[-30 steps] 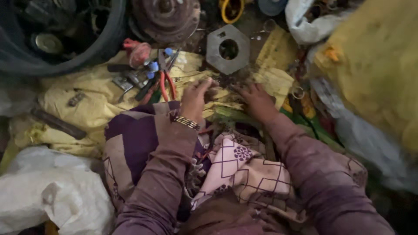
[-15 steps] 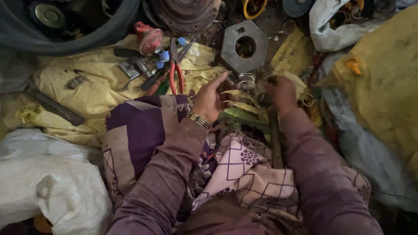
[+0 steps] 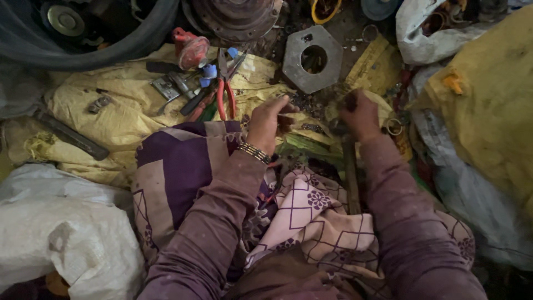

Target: The person sits on the floor surrounded by scrap materials and uses a hammer to strike and disassemble small mechanical parts. They repeatedly pick up items, hit them to separate components, and place the pieces into a nearby bucket.

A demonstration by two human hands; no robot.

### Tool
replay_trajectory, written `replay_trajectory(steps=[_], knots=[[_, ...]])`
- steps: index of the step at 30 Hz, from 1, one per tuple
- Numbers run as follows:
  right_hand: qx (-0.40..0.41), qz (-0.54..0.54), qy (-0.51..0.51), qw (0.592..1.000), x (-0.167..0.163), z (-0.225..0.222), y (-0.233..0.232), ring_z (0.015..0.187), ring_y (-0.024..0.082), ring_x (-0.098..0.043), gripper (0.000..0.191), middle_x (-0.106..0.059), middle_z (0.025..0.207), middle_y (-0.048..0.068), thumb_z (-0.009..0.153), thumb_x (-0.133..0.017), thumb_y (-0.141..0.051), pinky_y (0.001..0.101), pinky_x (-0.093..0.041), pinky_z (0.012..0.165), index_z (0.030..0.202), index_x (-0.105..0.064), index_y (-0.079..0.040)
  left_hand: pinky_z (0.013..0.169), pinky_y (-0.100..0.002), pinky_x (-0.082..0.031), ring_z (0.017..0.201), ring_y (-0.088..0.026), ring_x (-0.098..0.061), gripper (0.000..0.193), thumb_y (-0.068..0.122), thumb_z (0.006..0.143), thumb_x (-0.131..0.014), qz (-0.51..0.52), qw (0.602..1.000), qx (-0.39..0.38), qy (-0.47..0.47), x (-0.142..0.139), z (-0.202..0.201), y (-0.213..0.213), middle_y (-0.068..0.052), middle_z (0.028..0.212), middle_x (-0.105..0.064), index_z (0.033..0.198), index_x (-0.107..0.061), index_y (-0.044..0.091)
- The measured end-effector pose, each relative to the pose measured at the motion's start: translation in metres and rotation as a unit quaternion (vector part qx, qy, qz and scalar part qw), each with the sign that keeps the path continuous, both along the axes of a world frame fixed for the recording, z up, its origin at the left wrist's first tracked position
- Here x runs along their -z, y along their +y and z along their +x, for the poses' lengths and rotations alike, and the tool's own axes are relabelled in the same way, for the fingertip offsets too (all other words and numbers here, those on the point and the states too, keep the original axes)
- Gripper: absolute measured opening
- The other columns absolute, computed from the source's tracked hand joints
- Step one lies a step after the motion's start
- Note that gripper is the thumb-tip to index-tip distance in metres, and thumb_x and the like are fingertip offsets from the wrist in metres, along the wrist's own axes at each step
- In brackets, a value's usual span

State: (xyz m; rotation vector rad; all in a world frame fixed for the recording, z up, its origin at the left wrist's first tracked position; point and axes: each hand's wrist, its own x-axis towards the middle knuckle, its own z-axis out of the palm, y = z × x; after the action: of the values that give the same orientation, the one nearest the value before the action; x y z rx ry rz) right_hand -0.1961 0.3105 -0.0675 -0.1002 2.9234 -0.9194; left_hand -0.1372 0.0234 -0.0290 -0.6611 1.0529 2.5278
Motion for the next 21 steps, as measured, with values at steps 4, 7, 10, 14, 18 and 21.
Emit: replay_trajectory(steps=[4, 7, 10, 14, 18, 21], knots=[[0.015, 0.054, -0.015, 0.998, 0.000, -0.003, 0.007, 0.083, 0.036, -0.071, 0.019, -0.071, 0.093, 0.022, 0.089, -0.076, -0.011, 0.0445, -0.056, 0.076, 0.107, -0.074, -0.004, 0.057, -0.029, -0.053, 0.066, -0.014, -0.068, 0.024, 0.029, 0.098, -0.066, -0.028, 0.999, -0.034, 0.003, 0.001, 0.000, -0.001, -0.007, 0.087, -0.074, 0.094, -0.068, 0.006], [-0.084, 0.057, 0.051, 0.994, 0.011, 0.000, 0.003, 0.092, 0.038, -0.071, 0.022, -0.072, 0.100, 0.022, 0.084, -0.078, -0.009, 0.0434, -0.056, 0.081, 0.106, -0.074, -0.004, 0.055, -0.029, -0.052, 0.065, -0.014, -0.067, 0.022, 0.028, 0.097, -0.066, -0.032, 0.999, -0.034, -0.002, 0.001, -0.001, 0.000, -0.007, 0.086, -0.074, 0.097, -0.069, 0.006], [-0.145, 0.012, 0.090, 0.985, 0.026, 0.007, -0.005, 0.098, 0.040, -0.067, 0.037, -0.070, 0.107, 0.023, 0.083, -0.069, -0.005, 0.0459, -0.055, 0.086, 0.120, -0.072, -0.003, 0.054, -0.030, -0.052, 0.064, -0.014, -0.067, 0.023, 0.027, 0.097, -0.066, -0.028, 0.999, -0.024, -0.002, 0.001, -0.002, 0.001, -0.008, 0.085, -0.074, 0.100, -0.069, 0.005], [-0.204, 0.238, 0.116, 0.943, 0.039, 0.015, -0.020, 0.101, 0.042, -0.066, 0.021, -0.071, 0.104, 0.021, 0.078, -0.070, -0.010, 0.0500, -0.054, 0.082, 0.098, -0.072, -0.003, 0.055, -0.029, -0.052, 0.064, -0.014, -0.067, 0.024, 0.027, 0.097, -0.066, -0.023, 1.000, -0.018, 0.001, 0.001, -0.002, 0.003, -0.007, 0.086, -0.073, 0.103, -0.069, 0.004], [-0.101, 0.214, 0.072, 0.969, 0.021, 0.013, -0.027, 0.097, 0.042, -0.065, 0.017, -0.071, 0.100, 0.022, 0.085, -0.072, -0.015, 0.0512, -0.053, 0.081, 0.097, -0.075, -0.003, 0.055, -0.028, -0.052, 0.063, -0.014, -0.066, 0.024, 0.028, 0.096, -0.066, -0.040, 0.999, -0.011, 0.007, 0.002, -0.001, 0.003, -0.007, 0.086, -0.074, 0.103, -0.069, 0.005], [0.019, 0.084, -0.004, 0.996, -0.007, 0.004, -0.018, 0.093, 0.037, -0.070, 0.023, -0.072, 0.101, 0.019, 0.087, -0.076, -0.019, 0.0465, -0.055, 0.081, 0.104, -0.075, -0.004, 0.055, -0.028, -0.052, 0.064, -0.014, -0.066, 0.026, 0.029, 0.097, -0.066, -0.032, 0.999, -0.012, 0.008, 0.005, -0.001, 0.002, -0.007, 0.086, -0.073, 0.100, -0.068, 0.003]])
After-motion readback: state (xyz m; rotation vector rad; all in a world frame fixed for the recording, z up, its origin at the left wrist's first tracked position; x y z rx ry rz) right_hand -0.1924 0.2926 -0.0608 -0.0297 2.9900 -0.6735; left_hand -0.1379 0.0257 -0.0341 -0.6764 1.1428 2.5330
